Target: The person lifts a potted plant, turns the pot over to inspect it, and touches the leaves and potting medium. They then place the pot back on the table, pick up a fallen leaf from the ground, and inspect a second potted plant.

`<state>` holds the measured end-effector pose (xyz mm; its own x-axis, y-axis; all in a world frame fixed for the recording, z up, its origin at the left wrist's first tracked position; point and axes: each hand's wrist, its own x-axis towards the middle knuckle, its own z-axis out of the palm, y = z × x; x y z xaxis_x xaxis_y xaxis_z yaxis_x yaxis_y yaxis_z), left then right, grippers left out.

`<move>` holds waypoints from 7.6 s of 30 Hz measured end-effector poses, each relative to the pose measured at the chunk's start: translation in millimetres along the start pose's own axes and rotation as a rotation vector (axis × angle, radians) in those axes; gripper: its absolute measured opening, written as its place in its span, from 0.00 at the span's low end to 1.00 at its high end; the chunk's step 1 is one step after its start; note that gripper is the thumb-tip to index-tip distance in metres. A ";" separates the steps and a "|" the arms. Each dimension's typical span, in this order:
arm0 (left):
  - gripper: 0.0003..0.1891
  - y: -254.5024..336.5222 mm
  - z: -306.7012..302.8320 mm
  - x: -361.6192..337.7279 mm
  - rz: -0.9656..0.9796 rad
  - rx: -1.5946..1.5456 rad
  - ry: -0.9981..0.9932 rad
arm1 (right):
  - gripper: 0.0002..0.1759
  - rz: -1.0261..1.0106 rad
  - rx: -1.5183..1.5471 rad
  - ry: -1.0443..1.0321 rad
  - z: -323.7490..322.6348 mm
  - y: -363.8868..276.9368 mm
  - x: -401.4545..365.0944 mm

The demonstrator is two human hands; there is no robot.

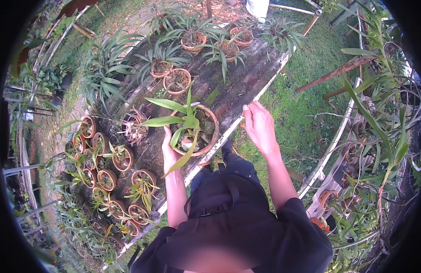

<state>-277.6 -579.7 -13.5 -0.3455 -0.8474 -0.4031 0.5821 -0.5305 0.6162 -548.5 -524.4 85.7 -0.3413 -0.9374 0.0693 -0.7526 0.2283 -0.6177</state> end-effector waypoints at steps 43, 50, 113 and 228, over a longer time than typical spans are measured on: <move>0.20 -47.1 27.2 -11.2 0.566 0.462 0.276 | 0.14 0.237 0.625 -0.648 68.5 -16.7 -18.6; 0.28 -55.6 14.8 -7.4 0.650 0.715 0.367 | 0.13 0.349 0.600 -0.704 81.3 -9.9 -17.9; 0.34 -43.5 11.7 -13.1 0.330 0.353 0.255 | 0.08 -0.115 0.204 -0.052 75.0 -20.1 -32.0; 0.35 -43.7 36.0 -28.1 0.458 0.582 0.383 | 0.10 -0.162 0.192 -0.228 53.2 -21.7 -36.1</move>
<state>-319.8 -533.5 -4.7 0.1678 -0.9719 -0.1651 0.0941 -0.1509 0.9841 -489.9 -509.5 55.0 -0.0746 -0.9971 0.0151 -0.6595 0.0380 -0.7507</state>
